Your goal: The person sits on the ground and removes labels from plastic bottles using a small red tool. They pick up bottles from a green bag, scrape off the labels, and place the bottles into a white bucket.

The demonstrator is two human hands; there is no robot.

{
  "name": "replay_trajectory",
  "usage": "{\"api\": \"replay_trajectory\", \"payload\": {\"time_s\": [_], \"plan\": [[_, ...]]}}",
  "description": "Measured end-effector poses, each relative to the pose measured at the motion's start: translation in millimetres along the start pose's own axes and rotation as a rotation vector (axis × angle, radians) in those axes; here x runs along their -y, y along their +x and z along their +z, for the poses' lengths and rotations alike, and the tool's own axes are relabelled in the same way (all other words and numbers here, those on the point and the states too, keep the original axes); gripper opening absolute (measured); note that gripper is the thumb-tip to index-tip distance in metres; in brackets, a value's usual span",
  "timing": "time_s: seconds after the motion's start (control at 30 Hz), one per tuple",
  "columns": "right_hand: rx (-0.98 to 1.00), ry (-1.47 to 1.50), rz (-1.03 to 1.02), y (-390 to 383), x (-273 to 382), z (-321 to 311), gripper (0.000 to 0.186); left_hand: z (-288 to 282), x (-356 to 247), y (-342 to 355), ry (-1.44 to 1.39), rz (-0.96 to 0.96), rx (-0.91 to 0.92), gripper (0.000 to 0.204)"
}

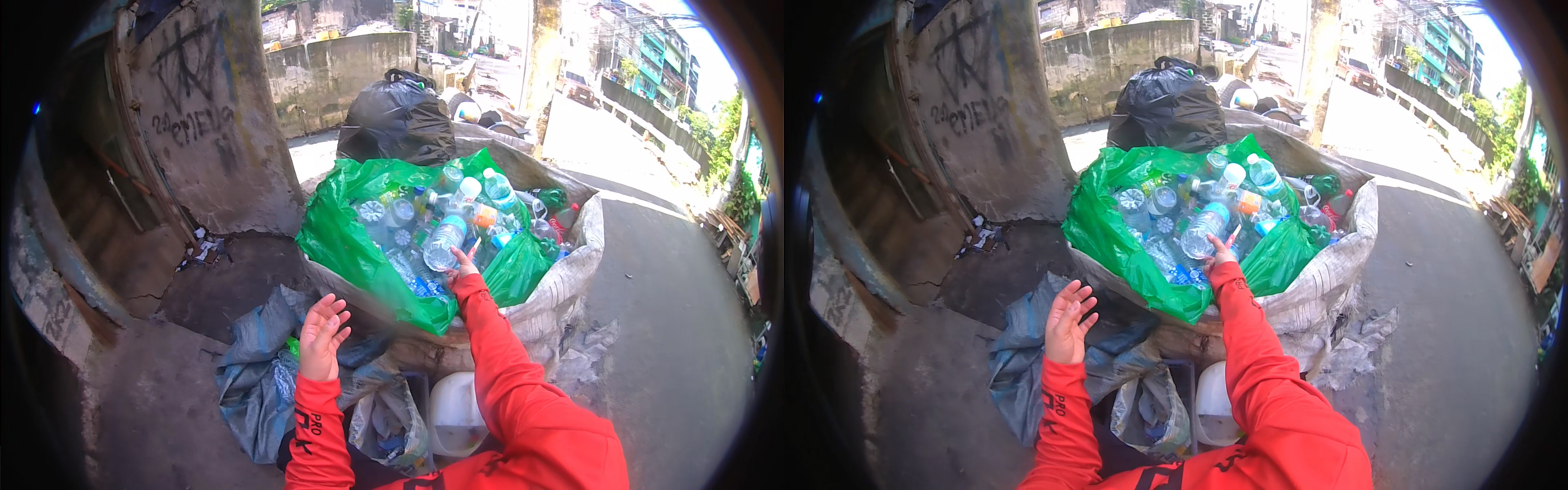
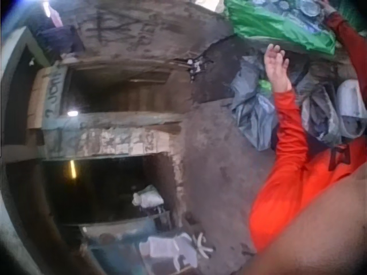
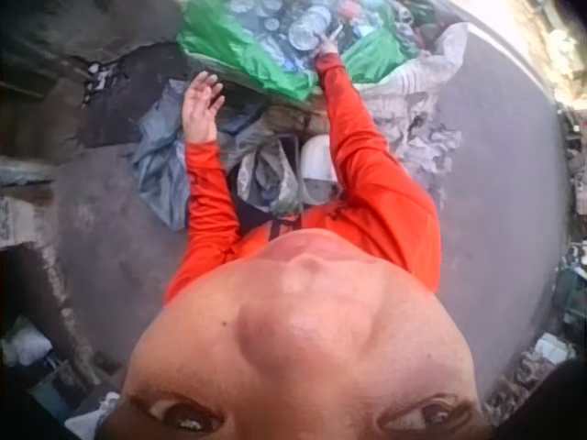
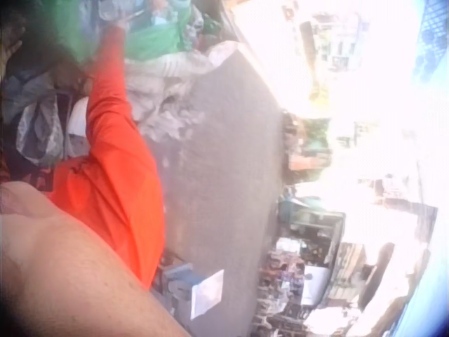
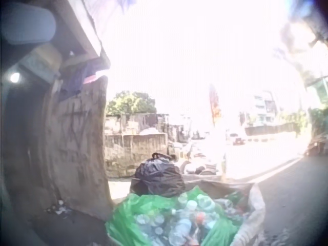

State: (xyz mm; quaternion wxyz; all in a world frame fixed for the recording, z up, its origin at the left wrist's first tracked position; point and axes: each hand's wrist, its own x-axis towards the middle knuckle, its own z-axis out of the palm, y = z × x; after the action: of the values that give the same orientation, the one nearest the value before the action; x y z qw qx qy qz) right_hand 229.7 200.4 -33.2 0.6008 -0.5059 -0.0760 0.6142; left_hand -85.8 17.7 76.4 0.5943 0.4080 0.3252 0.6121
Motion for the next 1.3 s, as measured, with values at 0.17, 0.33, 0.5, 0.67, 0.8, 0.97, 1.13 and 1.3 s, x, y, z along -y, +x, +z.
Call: {"api": "replay_trajectory", "payload": {"time_s": [0.17, 0.33, 0.5, 0.67, 0.8, 0.97, 1.13, 1.3], "plan": [[0.352, 0.083, -0.275, -76.2, 14.2, -26.8, 0.063, 8.4, 18.2, 10.0, -0.021, -0.040, 0.068, 0.038], [0.540, -0.240, -0.543, -167.3, 16.4, -30.1, 0.081, 19.0, 22.3, 6.1, 0.055, -0.047, 0.093, 0.040], [0.760, -0.351, -0.605, -227.7, -17.0, -25.7, 0.088, 21.2, 27.4, 5.0, 0.022, 0.015, 0.167, 0.052], [0.771, -1.023, -0.757, -269.3, -62.8, -16.7, 0.089, 12.6, 41.5, 4.7, -0.335, -0.002, 0.359, 0.074], [0.741, -0.988, -0.693, -277.4, -70.2, -11.9, 0.088, 7.9, 36.5, -1.6, -0.162, -0.017, 0.228, 0.072], [0.680, -0.632, -0.506, -281.5, -48.6, -8.4, 0.040, 12.4, 33.0, -2.3, -0.072, 0.089, 0.159, 0.072], [0.630, -0.727, -0.672, -308.7, -50.0, 21.6, 0.035, 15.7, 34.9, -0.2, -0.189, 0.035, 0.143, 0.073], [0.512, -0.878, -0.986, -311.6, -49.8, 25.9, 0.040, 19.1, 34.7, -1.9, -0.299, 0.048, 0.232, 0.074]]}}
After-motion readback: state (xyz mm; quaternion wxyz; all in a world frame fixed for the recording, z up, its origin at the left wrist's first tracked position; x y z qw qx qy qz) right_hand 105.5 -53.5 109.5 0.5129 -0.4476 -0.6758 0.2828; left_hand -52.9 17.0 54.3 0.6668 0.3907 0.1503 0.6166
